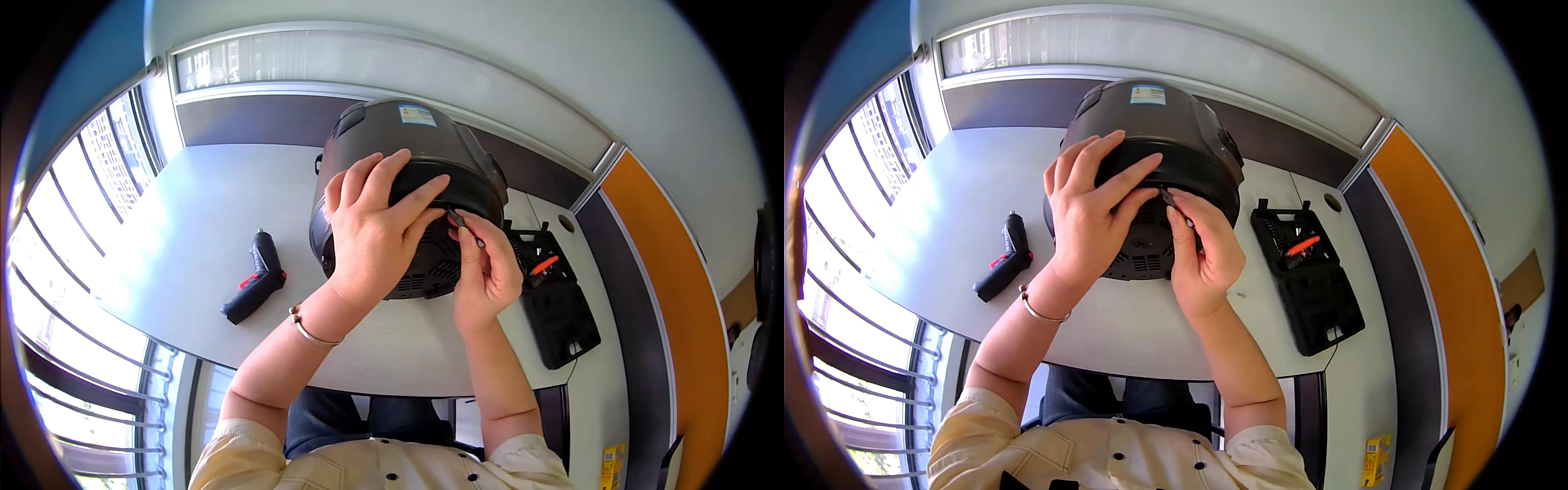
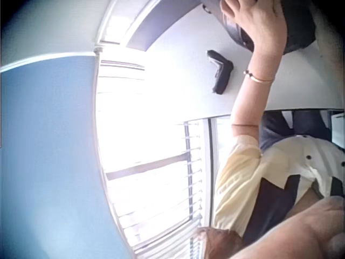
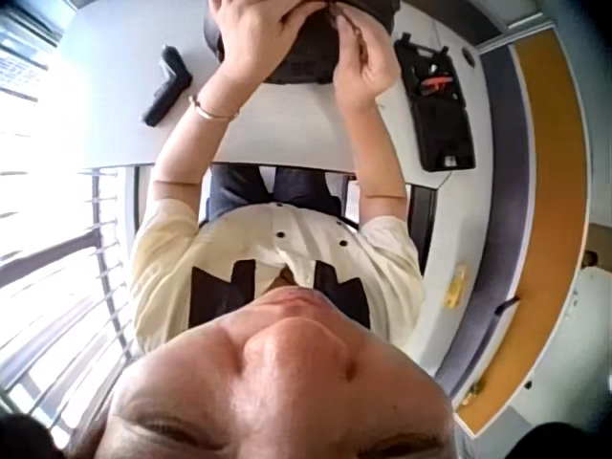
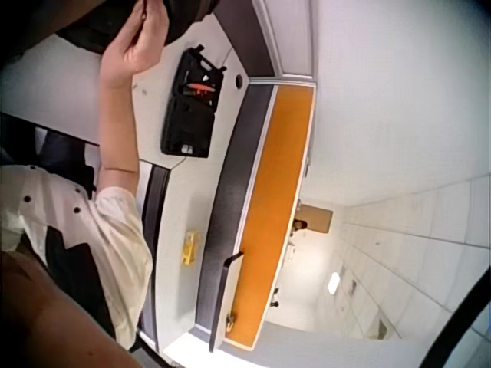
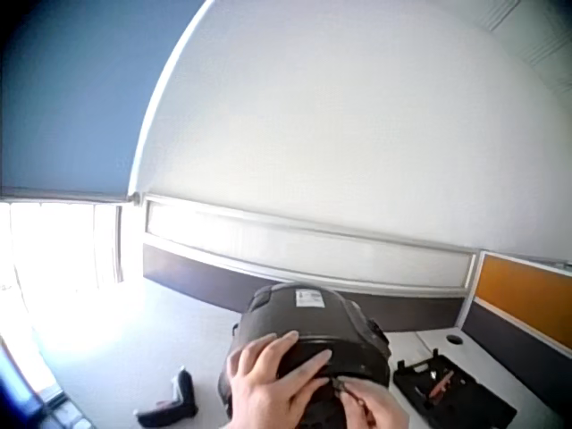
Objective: The person picks up and inspects several black handheld devices on a table, then walks to another table and uses a screwdriver to remove screws from the bottom of a large black appliance. The person removes the bottom cover and sets it aside.
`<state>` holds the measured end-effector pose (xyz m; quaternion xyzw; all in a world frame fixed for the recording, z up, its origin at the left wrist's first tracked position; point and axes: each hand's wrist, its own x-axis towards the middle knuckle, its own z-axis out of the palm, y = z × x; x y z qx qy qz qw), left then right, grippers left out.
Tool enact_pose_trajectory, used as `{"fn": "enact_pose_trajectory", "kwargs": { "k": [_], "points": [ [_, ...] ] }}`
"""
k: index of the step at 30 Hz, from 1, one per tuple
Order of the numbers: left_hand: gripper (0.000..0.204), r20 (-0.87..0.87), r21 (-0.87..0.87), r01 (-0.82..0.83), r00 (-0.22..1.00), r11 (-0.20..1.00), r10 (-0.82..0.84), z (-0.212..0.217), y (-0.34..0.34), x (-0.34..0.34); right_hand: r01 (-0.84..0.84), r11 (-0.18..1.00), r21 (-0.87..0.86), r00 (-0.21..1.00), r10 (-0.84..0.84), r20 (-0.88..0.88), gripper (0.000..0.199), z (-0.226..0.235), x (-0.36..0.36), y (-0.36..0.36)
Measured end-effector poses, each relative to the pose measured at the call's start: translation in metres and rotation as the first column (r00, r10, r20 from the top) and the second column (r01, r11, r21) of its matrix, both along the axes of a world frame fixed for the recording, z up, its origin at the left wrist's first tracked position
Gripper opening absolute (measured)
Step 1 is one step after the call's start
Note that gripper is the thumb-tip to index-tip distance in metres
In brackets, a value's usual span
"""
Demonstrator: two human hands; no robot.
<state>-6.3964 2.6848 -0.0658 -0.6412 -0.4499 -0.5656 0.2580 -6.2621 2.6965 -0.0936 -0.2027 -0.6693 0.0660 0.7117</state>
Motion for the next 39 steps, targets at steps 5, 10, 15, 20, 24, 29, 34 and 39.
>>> {"fn": "enact_pose_trajectory", "kwargs": {
  "k": [5,10,15,20,24,29,34,39],
  "points": [
    [0.03,0.012,-0.002,-0.01,1.0,1.0,0.01,-0.002,0.001,0.001,-0.006,0.999,0.036,1.0,0.005,0.029,0.014,0.001,0.002,0.002],
    [0.03,0.009,0.006,-0.005,1.0,1.0,0.005,-0.003,0.001,0.003,-0.037,0.998,0.042,0.999,0.037,0.014,0.015,0.0,0.003,0.001],
    [0.029,0.014,0.003,0.0,1.0,1.0,0.0,-0.002,0.001,0.003,0.02,0.997,0.073,0.999,-0.024,0.049,0.016,0.0,0.004,0.003],
    [0.028,0.01,0.013,-0.003,1.0,1.0,0.002,-0.003,0.002,0.001,0.114,0.984,0.136,0.984,-0.131,0.12,0.014,0.003,0.002,0.004],
    [0.028,0.01,0.022,0.001,1.0,1.0,-0.001,-0.002,0.001,0.0,0.176,0.97,0.169,0.975,-0.195,0.107,0.014,0.005,0.0,0.005],
    [0.028,0.012,0.027,0.01,1.0,1.0,-0.011,-0.002,0.004,0.001,0.155,0.981,0.114,0.983,-0.164,0.075,0.009,0.006,0.001,0.005],
    [0.03,0.012,0.049,0.004,1.0,0.999,-0.005,-0.001,0.0,0.001,-0.025,0.998,-0.06,0.998,0.022,-0.057,0.006,0.005,-0.001,-0.002],
    [0.031,-0.052,0.049,0.034,0.998,0.998,-0.031,0.002,0.005,-0.008,-0.305,0.922,-0.237,0.94,0.251,-0.233,0.015,0.008,0.011,0.001]
  ]
}}
